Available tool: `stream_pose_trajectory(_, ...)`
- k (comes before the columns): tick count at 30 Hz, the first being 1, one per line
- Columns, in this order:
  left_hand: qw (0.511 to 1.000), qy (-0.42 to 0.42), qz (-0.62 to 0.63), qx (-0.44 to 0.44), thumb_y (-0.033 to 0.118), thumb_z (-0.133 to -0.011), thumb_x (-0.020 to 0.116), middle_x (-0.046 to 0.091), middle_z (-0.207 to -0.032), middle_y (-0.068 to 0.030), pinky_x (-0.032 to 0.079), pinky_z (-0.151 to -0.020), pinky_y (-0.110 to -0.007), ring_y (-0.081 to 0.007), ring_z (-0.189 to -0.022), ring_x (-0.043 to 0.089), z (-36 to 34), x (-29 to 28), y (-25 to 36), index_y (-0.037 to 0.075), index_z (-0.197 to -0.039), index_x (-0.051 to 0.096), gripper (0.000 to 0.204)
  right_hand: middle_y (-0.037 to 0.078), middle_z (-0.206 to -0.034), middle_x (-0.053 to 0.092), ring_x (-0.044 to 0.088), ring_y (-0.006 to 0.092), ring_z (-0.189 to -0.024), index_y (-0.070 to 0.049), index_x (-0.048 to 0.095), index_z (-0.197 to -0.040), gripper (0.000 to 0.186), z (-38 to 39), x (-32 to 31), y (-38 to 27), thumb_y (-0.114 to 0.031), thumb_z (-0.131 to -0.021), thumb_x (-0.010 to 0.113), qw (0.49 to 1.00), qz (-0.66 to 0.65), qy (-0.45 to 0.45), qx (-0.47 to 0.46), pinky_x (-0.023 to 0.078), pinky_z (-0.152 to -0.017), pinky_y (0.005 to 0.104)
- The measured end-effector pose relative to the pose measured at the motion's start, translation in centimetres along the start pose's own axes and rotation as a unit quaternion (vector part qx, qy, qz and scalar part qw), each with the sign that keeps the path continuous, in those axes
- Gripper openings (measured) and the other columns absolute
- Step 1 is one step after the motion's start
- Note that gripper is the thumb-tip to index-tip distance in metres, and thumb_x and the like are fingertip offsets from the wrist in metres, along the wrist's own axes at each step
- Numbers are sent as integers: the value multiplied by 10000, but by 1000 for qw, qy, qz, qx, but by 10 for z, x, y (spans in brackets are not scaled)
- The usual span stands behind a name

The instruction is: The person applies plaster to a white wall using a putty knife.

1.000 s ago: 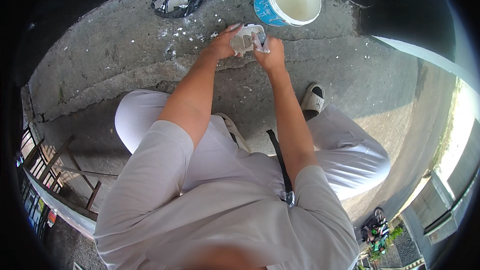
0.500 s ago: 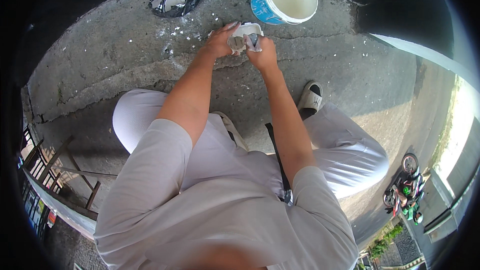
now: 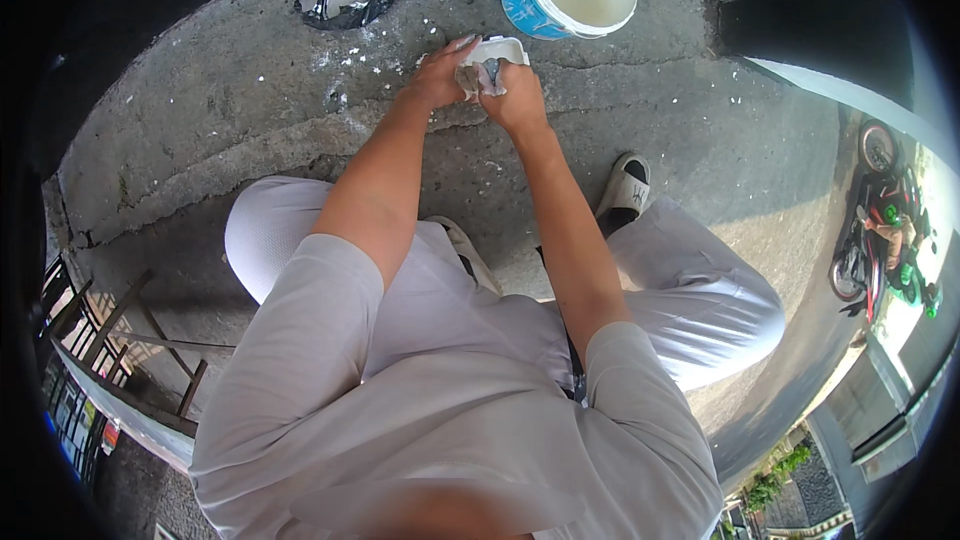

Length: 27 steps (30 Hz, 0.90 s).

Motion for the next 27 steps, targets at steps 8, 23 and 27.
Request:
stream_pose_trajectory(8,999,-14,-1,-46,298,-600,943,324,-1615,-15,348,-1194,-374,-255,-1447,383,0,-4,-5,253,-1579,301,1172,268,-795,666,648,473,-789,4,688,-897,219,-6,-21,-9,-211,-865,715,999,3,-48,3,523,-676,502)
stream_pose_trajectory(23,997,-45,-26,-59,274,-610,942,281,-1634,0,357,-1192,-376,-259,-1447,382,3,3,4,264,-1589,265,1190,201,-1038,705,664,398,-999,-72,714,-1092,279,3,-16,-7,-143,-824,741,931,104,-322,-135,534,-859,476)
stream_pose_trajectory(27,999,-27,-21,-34,317,-624,932,244,-1649,29,349,-1197,-391,-261,-1450,377,-2,0,1,264,-1596,237,1196,196,-1031,707,654,412,-997,-88,711,-1124,290,-1,-7,14,-201,-858,744,932,83,-328,-128,522,-859,477)
Point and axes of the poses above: each hand's wrist, its own z-axis away from the middle knuckle, its own x-axis out of the palm, y = z × x, the point moved 6 cm from there along -z, towards the middle knuckle
